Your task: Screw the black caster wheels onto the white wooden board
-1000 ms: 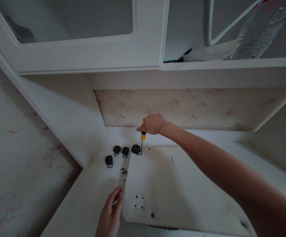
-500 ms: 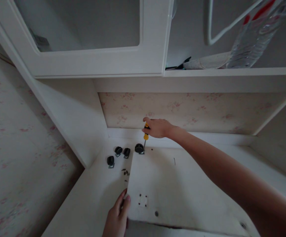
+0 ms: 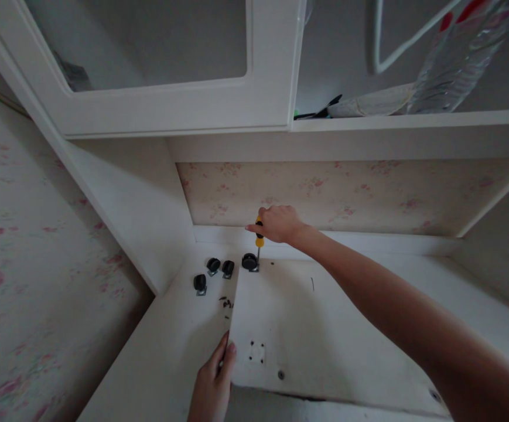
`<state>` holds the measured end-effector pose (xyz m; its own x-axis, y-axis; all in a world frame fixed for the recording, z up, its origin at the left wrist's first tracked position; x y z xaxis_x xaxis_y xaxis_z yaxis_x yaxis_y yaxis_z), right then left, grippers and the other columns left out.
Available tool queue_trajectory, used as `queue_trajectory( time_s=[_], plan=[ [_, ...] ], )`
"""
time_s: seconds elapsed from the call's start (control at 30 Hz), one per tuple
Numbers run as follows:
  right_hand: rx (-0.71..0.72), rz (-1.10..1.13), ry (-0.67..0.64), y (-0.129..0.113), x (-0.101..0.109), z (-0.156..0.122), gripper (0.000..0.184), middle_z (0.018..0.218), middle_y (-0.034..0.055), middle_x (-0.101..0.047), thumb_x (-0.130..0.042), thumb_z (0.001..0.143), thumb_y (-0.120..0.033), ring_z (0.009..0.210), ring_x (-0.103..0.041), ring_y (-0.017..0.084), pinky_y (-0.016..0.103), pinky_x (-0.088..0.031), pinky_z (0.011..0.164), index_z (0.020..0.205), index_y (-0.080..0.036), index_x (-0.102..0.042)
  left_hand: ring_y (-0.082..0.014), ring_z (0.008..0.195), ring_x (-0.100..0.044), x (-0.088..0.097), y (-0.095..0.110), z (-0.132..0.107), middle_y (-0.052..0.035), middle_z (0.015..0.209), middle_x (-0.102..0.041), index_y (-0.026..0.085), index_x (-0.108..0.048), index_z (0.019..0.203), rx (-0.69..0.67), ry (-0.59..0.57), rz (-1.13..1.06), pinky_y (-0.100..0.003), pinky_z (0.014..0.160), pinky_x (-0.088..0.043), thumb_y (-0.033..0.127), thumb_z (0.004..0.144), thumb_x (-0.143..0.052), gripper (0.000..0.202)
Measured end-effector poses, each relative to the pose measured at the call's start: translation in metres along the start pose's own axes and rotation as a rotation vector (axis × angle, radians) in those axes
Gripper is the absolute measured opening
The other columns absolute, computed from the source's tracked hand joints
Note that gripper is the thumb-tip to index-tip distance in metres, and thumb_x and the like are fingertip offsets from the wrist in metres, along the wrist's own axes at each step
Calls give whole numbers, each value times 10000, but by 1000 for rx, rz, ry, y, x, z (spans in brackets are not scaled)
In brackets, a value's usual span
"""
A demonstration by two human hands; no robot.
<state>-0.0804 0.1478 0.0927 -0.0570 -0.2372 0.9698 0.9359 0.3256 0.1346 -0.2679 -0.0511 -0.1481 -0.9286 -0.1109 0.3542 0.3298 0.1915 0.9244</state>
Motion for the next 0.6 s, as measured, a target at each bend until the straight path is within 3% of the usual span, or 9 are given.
queue_trajectory(
  time_s=[0.1, 0.23, 0.37, 0.47, 0.6],
  plan=[
    [-51, -1, 20, 4, 0, -3, 751, 969, 210, -693, -279, 887, -728, 934, -651, 355, 439, -476, 747, 1057, -122, -689, -276, 1260, -548, -3, -2, 1, -119, 1289, -638, 156, -662, 1224, 0, -39, -4, -399, 1095, -403, 577, 852, -504, 583],
    [-127, 5, 22, 9, -3, -6, 774, 954, 232, -686, -239, 899, -717, 946, -644, 365, 451, -467, 755, 967, -108, -713, -288, 1246, -559, -3, 2, -1, -127, 1273, -647, 157, -665, 1218, -22, -28, 11, -411, 1072, -426, 573, 854, -498, 578],
    [-142, 36, -4, 7, -7, -10, 741, 1008, 237, -680, -226, 919, -683, 964, -643, 362, 452, -464, 765, 1117, -101, -638, -301, 1186, -604, -2, 9, -5, -139, 1227, -674, 132, -678, 1194, -40, 15, 30, -404, 1012, -484, 554, 852, -503, 570],
    [-66, 74, -49, 0, -8, -16, 613, 1071, 183, -688, -267, 943, -615, 945, -658, 324, 412, -473, 742, 1272, -159, -510, -293, 1123, -642, -3, 12, -7, -132, 1126, -722, 128, -670, 1206, -43, 32, 21, -379, 948, -529, 543, 868, -478, 568],
    [-22, 71, -58, -4, -5, -22, 516, 1086, 166, -689, -316, 949, -573, 955, -658, 318, 409, -475, 748, 1243, -187, -493, -285, 1017, -686, -4, 16, -8, -107, 977, -760, 150, -679, 1195, -57, 52, -9, -361, 863, -567, 539, 871, -474, 546]
  ],
)
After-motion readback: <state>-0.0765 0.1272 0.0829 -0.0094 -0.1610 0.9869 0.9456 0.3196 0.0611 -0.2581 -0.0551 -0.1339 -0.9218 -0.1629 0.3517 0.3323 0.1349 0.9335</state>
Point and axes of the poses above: each hand's wrist, its own z-axis towards the middle knuckle, its own x-axis out of the back of the hand, y = z × x, the point moved 8 cm from there along z, towards the middle knuckle
